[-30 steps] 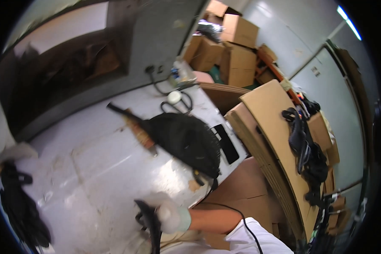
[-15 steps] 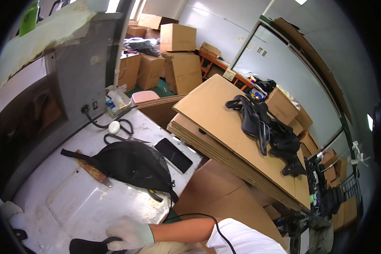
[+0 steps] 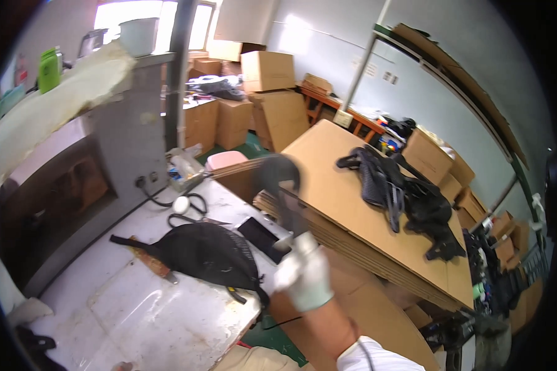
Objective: Inspecting and handling bicycle saddles at a workbench, including placing them in a specialized machine for heating or pressing.
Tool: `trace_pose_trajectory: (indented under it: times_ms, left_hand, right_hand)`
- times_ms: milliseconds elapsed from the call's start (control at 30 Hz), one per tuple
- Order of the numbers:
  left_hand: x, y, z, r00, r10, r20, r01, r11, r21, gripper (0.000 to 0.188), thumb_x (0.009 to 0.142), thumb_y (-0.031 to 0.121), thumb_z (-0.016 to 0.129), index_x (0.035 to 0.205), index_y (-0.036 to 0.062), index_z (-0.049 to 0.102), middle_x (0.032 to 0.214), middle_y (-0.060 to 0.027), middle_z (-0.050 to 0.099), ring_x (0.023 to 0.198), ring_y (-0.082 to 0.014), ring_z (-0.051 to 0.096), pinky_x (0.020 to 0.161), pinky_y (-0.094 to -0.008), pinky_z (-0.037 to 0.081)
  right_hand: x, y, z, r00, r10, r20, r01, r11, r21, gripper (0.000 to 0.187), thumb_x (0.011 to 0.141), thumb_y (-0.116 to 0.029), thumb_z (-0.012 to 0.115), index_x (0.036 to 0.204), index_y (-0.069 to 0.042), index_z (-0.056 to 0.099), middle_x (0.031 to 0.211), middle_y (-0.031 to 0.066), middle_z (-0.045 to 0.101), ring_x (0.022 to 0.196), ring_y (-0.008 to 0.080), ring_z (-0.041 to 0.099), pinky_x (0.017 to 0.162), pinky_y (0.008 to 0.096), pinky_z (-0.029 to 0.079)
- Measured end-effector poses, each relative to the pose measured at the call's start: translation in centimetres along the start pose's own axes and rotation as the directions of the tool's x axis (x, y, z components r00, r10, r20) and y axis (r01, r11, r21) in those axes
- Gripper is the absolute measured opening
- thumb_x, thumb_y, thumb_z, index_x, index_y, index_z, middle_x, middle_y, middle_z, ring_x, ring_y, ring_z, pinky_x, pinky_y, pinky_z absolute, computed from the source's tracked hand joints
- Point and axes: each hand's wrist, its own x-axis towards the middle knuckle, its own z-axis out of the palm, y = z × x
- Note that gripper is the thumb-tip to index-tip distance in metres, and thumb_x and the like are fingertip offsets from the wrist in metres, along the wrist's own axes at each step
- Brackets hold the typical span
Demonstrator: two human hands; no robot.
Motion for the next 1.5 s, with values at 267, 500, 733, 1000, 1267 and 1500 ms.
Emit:
trace_pose_trajectory:
  times_ms: [267,500,733,1000,1267,1500]
  left_hand:
    - [0.0,2.8,-2.3,0.954,-0.199,-0.224,0.253,0.935,0.248,0.022,0.096,0.002,0.052,0.11,-0.0084,0.066,0.101,-0.0183,0.071,0.091,-0.0248,0.07,0.089,-0.0375,0.056]
    - [1.6,3.8,-13.8,0.875,0.466,-0.131,0.251,-0.206,0.946,0.037,0.086,0.013,0.076,0.12,0.0018,0.067,0.12,-0.0169,0.066,0.114,-0.0391,0.061,0.098,-0.0484,0.049]
    - [2.0,9.8,-24.2,0.697,0.29,-0.656,0.716,-0.344,0.608,0.057,0.088,0.043,0.073,0.125,0.0002,0.068,0.113,-0.0209,0.07,0.105,-0.0406,0.067,0.09,-0.0492,0.054]
    - [-1.3,6.5,-27.6,0.729,0.621,-0.29,0.454,-0.12,0.883,0.029,0.095,0.015,0.069,0.118,-0.0019,0.069,0.104,-0.0202,0.071,0.092,-0.0387,0.068,0.083,-0.0477,0.054]
    - [-1.6,13.2,-12.1,0.83,0.437,-0.346,0.034,0.58,0.814,0.023,0.081,0.002,0.061,0.101,-0.0023,0.074,0.086,-0.0168,0.077,0.077,-0.0277,0.076,0.075,-0.0349,0.059]
    - [11.9,6.7,-7.4,0.966,-0.17,0.196,-0.077,0.534,0.842,0.036,0.099,0.035,0.071,0.119,0.005,0.069,0.091,-0.0194,0.073,0.085,-0.0362,0.074,0.075,-0.0426,0.058]
  right_hand:
    - [12.8,-4.4,-15.3,0.8,-0.536,-0.269,0.583,0.799,0.145,0.036,0.108,-0.012,0.058,0.142,0.002,0.06,0.128,0.0133,0.067,0.105,0.0179,0.068,0.099,0.0386,0.059]
    - [0.1,7.0,1.2,0.939,-0.271,0.211,0.338,0.839,-0.427,0.03,0.109,-0.017,0.054,0.125,0.005,0.063,0.07,0.0017,0.058,0.056,0.0097,0.049,0.059,0.0254,0.047]
    - [-4.6,12.5,5.2,0.727,-0.029,0.686,0.554,0.614,-0.562,0.031,0.105,-0.018,0.063,0.123,0.007,0.07,0.086,0.005,0.065,0.07,0.0121,0.061,0.068,0.028,0.051]
    - [-9.4,14.4,10.2,0.6,0.419,0.682,0.194,0.751,-0.632,0.03,0.106,-0.021,0.063,0.123,0.003,0.071,0.087,0.0051,0.069,0.074,0.0133,0.063,0.073,0.029,0.052]
    - [-12.4,14.1,16.3,0.548,0.167,0.82,0.461,0.757,-0.463,0.038,0.1,-0.024,0.072,0.13,-0.001,0.071,0.095,0.0095,0.075,0.08,0.0161,0.067,0.077,0.0329,0.055]
    - [-5.7,12.0,15.2,0.555,0.58,0.595,0.017,0.708,-0.706,0.03,0.098,-0.016,0.071,0.112,0.011,0.072,0.086,0.0161,0.075,0.065,0.0156,0.072,0.061,0.0294,0.058]
